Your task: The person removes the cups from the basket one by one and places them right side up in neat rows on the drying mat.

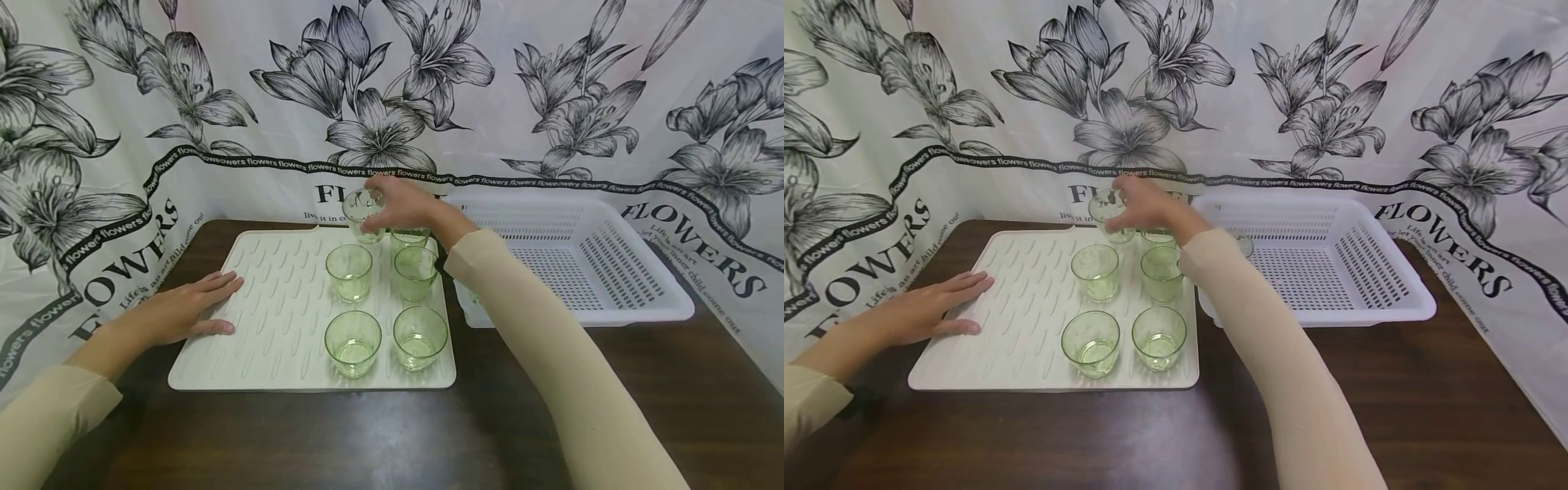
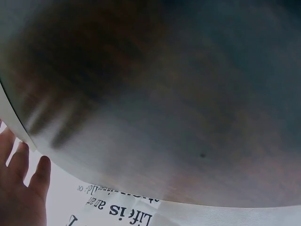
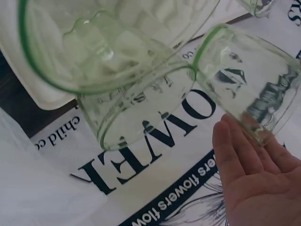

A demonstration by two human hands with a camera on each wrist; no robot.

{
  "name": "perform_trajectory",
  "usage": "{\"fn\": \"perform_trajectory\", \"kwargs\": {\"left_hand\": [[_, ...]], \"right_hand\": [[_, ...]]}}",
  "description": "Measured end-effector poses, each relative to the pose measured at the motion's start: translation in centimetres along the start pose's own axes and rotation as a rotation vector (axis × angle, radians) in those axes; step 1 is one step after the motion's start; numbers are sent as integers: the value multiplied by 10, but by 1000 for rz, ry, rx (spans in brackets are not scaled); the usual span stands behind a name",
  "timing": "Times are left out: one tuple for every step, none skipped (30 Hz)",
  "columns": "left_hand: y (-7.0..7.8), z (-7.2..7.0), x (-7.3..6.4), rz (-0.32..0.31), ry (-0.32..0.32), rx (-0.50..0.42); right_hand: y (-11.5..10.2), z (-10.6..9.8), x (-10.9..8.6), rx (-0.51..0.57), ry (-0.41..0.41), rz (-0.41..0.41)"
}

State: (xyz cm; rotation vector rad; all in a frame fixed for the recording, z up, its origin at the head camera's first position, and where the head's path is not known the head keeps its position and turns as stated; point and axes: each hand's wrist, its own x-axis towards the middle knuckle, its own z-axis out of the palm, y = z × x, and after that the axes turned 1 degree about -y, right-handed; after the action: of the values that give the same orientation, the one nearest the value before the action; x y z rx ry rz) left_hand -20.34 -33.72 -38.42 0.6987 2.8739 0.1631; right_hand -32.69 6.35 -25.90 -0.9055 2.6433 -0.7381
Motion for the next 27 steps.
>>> {"fn": "perform_trajectory", "kwargs": {"left_hand": [[0, 0, 0, 1, 0, 1], [-1, 0, 0, 1, -2, 3], [-1, 0, 0, 1, -3, 1], [0, 0, 0, 3, -3, -1], [0, -1, 0, 3, -2, -2], [0, -1, 0, 2, -3, -4], [0, -1, 0, 4, -3, -1], [1, -1, 1, 4, -3, 2], [1, -1, 1, 5, -1, 5], [1, -1, 1, 3, -2, 7], [2, -1, 1, 4, -1, 11], [2, -1, 1, 4, 0, 14], [1, -1, 2, 7, 0, 15], [1, -1, 2, 7, -1, 14], [1, -1, 2, 6, -2, 13], [1, -1, 2, 5, -5, 12], [1, -1, 2, 6, -7, 12], [1, -1, 2, 4, -8, 13], [1, -1, 2, 5, -9, 13], [1, -1, 2, 4, -8, 14], [1, -1, 2, 1, -7, 14], [0, -1, 1, 3, -4, 16], [0, -1, 1, 4, 0, 17], [0, -1, 1, 3, 3, 17], [0, -1, 0, 3, 6, 16], [0, -1, 0, 4, 9, 16], [0, 0, 0, 2, 9, 16]], "right_hand": [[-1, 1, 2, -5, -4, 8], [-1, 2, 3, -11, -7, 15], [-2, 4, 5, -9, -10, 25], [-2, 6, 7, -16, -13, 31], [-3, 7, 9, -22, -14, 36], [-3, 9, 11, -31, -17, 42], [-4, 11, 12, -44, -19, 45], [-5, 12, 13, -46, -22, 51], [-6, 14, 14, -44, -26, 58], [-6, 15, 14, -47, -30, 63], [-7, 16, 15, -43, -36, 71], [-7, 17, 15, -47, -43, 78], [-8, 18, 16, -53, -49, 84], [-7, 19, 17, -63, -56, 85], [-7, 20, 17, -78, -63, 84], [-7, 21, 17, -93, -72, 86], [-6, 22, 18, -108, -83, 88], [-6, 23, 18, -123, -94, 89], [-5, 24, 18, -135, -105, 94], [-5, 25, 18, -146, -115, 97], [-5, 26, 19, -155, -122, 100], [-5, 27, 19, -162, -127, 105], [-5, 27, 20, -167, -128, 108], [-6, 28, 20, -169, -126, 112], [-6, 29, 21, -170, -122, 116], [-7, 29, 21, -168, -117, 116], [-7, 30, 22, -170, -115, 120]]}}
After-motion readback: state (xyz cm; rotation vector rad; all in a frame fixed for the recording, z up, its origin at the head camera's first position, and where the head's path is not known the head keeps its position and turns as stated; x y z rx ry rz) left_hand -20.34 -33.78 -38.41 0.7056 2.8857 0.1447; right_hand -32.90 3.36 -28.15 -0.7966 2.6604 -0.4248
